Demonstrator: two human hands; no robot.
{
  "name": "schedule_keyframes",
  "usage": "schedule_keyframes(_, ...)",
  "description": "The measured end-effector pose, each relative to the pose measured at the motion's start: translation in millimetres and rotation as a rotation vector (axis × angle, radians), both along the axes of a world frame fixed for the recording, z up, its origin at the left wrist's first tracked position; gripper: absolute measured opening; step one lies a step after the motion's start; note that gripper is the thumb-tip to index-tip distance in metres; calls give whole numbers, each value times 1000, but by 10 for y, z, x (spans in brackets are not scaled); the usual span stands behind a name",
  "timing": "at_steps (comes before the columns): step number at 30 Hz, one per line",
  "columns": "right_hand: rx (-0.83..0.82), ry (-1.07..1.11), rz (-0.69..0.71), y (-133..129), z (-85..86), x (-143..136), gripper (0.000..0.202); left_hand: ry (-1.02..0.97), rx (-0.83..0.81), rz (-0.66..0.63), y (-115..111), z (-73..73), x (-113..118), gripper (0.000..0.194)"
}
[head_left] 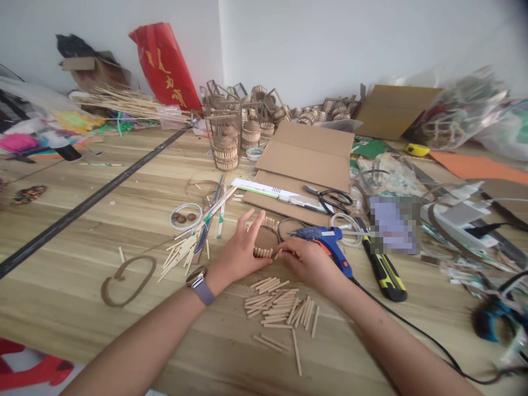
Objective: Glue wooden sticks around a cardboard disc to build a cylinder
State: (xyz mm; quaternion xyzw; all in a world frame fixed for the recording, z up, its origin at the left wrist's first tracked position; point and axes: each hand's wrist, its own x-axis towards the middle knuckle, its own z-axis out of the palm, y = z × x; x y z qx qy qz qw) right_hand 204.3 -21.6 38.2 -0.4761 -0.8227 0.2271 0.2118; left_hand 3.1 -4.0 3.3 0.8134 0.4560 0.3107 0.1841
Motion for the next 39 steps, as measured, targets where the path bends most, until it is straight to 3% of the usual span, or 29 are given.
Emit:
schedule_keyframes(8, 53, -82, 24, 19, -39, -82, 21, -11, -13, -10, -8, 6, -4, 114)
schedule_keyframes(23, 151, 17, 35, -4, -165, -111, 20, -19, -29, -7, -17, 42, 6, 111)
schedule_keyframes(34, 129, 0, 31, -26, -103, -115, 20, -18, -10, -21, -10, 9, 4, 112)
schedule_keyframes(39, 158, 15, -30, -27, -5, 21, 25, -14, -19, -19, -21, 31, -12, 113)
